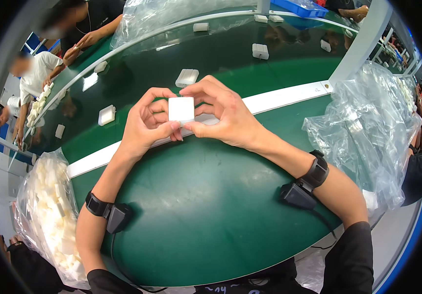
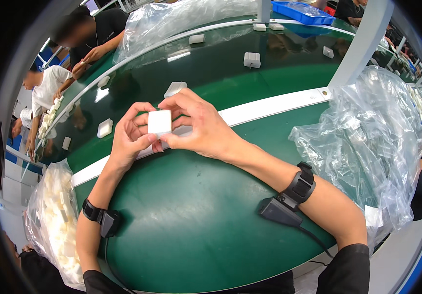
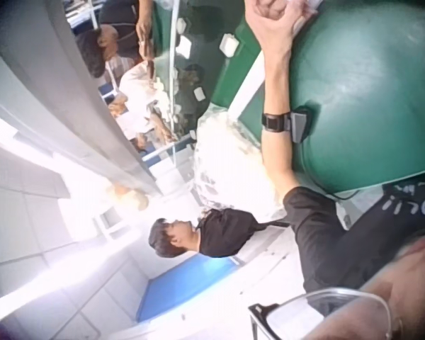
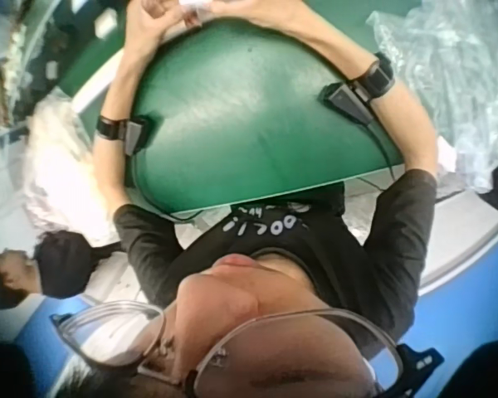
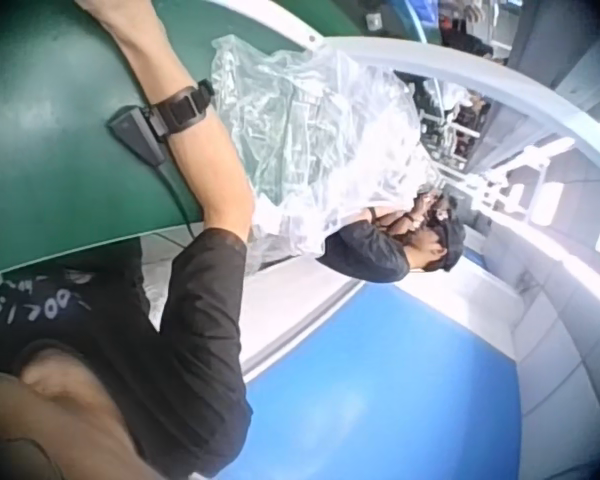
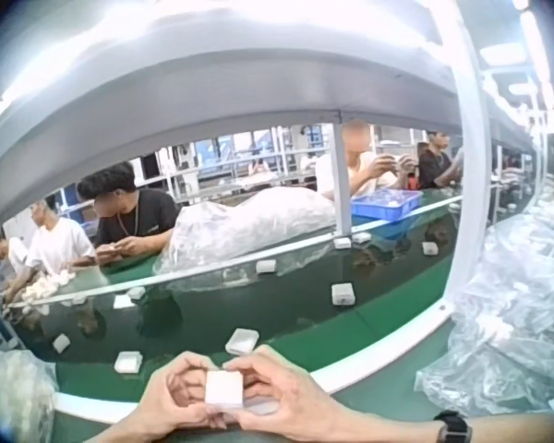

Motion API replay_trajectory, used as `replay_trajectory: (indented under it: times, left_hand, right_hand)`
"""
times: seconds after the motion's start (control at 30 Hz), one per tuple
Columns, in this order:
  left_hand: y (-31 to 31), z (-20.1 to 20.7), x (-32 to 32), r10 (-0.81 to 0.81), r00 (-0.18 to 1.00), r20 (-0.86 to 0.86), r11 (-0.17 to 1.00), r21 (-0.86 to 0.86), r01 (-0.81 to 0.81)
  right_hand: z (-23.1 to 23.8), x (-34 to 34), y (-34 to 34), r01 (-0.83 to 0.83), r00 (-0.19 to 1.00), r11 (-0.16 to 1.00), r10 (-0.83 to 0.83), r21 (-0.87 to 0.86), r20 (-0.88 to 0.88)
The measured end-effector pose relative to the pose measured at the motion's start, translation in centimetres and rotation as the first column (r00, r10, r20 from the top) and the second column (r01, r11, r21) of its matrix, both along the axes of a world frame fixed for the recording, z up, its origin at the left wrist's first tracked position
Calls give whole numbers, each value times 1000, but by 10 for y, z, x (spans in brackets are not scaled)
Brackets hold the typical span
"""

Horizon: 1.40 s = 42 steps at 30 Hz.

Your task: Assembling small white plastic components and placing them into clear plastic containers on a factory conveyor belt.

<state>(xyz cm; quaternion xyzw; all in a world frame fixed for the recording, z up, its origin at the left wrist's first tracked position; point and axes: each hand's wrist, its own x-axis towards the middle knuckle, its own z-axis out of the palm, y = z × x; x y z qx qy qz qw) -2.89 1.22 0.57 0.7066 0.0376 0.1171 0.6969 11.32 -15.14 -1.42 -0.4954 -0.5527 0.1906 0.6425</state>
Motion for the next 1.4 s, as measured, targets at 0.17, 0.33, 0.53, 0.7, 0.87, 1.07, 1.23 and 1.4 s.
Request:
replay_trajectory:
  times: [0.17, 0.33, 0.53, 0.7, 0.87, 1.07, 1.23, 1.4]
  left_hand:
    - [-2, 2, -2, 5, 1000, 17, 1000, 9, -6]
    - [-1, -1, 3, 19, 997, 81, 1000, -21, -18]
    - [3, -11, 6, 75, 978, 196, 997, 2, -77]
    - [7, -13, 4, 13, 992, 127, 993, 112, -27]
    - [4, -11, 7, 49, 984, 171, 997, 43, -57]
    - [2, -6, 1, 69, 979, 193, 978, 180, -104]
    - [2, -10, 2, 56, 962, 266, 958, 259, -127]
    - [-4, -7, 4, 82, 967, 240, 979, 160, -123]
  right_hand:
    - [0, -3, -1, 67, 993, 997, -69, 24, 99]
    - [-1, -3, 0, 54, 999, 996, -54, 77, -6]
    - [-8, 2, 1, 280, 819, 956, -284, 85, 499]
    - [8, -5, -6, 88, 951, 995, -72, -41, 300]
    - [-5, 1, 0, 40, 989, 999, -40, 7, 143]
    - [1, -3, -1, 47, 998, 999, -46, -23, 49]
    - [1, -1, -1, 87, 994, 996, -85, -30, 66]
    - [-2, 0, 2, 97, 989, 995, -98, 10, 107]
